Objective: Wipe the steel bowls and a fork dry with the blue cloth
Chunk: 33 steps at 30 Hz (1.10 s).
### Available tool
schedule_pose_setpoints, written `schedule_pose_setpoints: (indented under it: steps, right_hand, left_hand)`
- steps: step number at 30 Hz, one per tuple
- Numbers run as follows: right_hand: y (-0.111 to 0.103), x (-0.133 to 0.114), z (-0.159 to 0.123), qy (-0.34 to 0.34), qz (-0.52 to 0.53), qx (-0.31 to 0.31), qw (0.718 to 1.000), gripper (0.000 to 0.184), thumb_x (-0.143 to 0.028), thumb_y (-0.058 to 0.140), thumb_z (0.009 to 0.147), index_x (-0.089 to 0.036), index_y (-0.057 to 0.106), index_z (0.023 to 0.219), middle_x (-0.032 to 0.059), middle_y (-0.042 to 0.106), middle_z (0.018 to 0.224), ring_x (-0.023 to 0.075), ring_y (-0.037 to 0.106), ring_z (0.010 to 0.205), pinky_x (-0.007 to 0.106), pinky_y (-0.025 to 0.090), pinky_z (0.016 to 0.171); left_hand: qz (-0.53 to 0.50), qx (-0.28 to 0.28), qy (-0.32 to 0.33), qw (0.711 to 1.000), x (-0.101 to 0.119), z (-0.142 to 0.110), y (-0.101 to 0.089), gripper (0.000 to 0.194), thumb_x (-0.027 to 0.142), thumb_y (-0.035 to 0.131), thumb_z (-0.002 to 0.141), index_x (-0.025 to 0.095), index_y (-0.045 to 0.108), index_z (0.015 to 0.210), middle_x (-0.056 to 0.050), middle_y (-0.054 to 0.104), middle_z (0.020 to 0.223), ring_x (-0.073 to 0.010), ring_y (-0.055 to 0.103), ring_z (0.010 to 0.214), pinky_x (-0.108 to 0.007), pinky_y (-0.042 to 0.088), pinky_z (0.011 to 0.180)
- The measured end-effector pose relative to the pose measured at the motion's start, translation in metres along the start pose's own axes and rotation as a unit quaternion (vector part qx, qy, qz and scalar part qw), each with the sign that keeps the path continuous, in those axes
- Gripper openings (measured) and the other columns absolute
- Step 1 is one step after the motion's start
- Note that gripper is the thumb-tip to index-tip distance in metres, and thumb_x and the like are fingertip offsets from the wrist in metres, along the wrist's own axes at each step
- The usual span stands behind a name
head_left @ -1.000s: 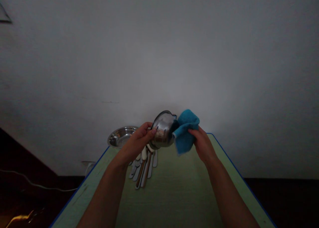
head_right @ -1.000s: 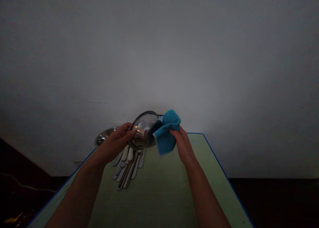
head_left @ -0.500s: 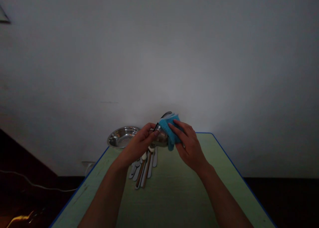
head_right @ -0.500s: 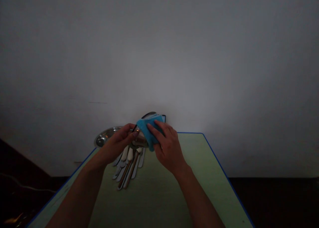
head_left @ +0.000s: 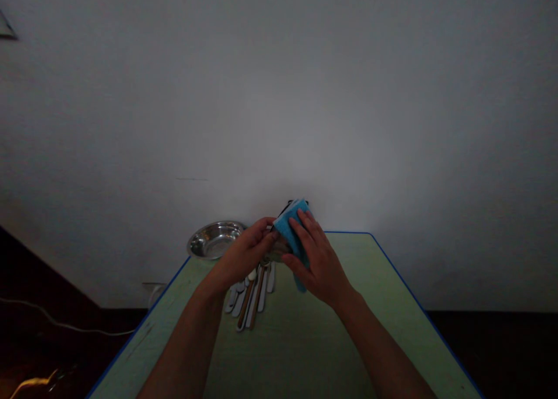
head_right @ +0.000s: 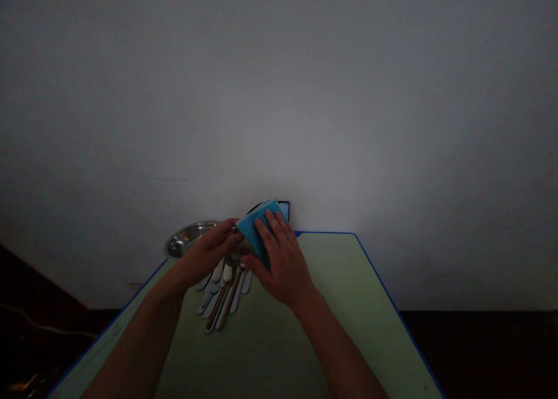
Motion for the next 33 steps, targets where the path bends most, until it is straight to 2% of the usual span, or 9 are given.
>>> schedule_pose_setpoints:
  steps: [5,13,21,33]
  right_hand:
    - [0.003,0.003,0.0,-0.012,0.009,0.011,1.0,0.052,-0.036,0.036,0.095,-0.022,0.026,0.144,0.0072,0.024,0.152,0.0223,0.014,0.142,0.05,0.022,0.114]
    - [0.003,0.006,-0.001,-0.005,0.029,0.014,0.999,0.05,-0.031,0.032,0.096,-0.023,0.023,0.145,0.0054,0.023,0.153,0.0205,0.013,0.142,0.048,0.022,0.115]
    - [0.004,0.01,-0.001,0.017,0.07,0.032,0.997,0.05,-0.031,0.032,0.096,-0.024,0.024,0.145,0.0052,0.025,0.152,0.0191,0.018,0.141,0.047,0.022,0.115]
    - [0.009,0.025,-0.006,0.062,0.178,0.061,0.98,0.047,-0.034,0.034,0.096,-0.034,0.028,0.143,-0.001,0.029,0.151,0.0174,0.025,0.139,0.044,0.021,0.115]
  left_hand:
    - [0.005,-0.013,-0.001,1.0,0.0,-0.001,0.0,0.026,0.03,0.048,0.088,0.016,0.053,0.109,-0.003,0.066,0.092,-0.0162,0.06,0.085,-0.028,0.047,0.077]
    - [-0.014,-0.014,0.006,1.0,-0.005,-0.001,-0.001,0.024,0.028,0.052,0.087,0.017,0.054,0.109,-0.003,0.066,0.093,-0.0154,0.059,0.086,-0.027,0.047,0.077]
    - [-0.077,-0.042,-0.004,0.996,-0.014,-0.004,0.001,0.024,0.029,0.055,0.086,0.018,0.055,0.108,-0.001,0.066,0.09,-0.0139,0.06,0.082,-0.026,0.047,0.076]
    - [-0.083,-0.055,0.001,0.995,-0.018,-0.007,-0.001,0.022,0.025,0.056,0.086,0.017,0.058,0.107,-0.005,0.069,0.095,-0.0158,0.062,0.086,-0.028,0.049,0.077]
Point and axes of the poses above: each hand's wrist, its own z-axis towards the middle knuckle, its own y-axis out of the palm, x = y × z, the point moved 2 cm from there along z, towards the middle knuckle
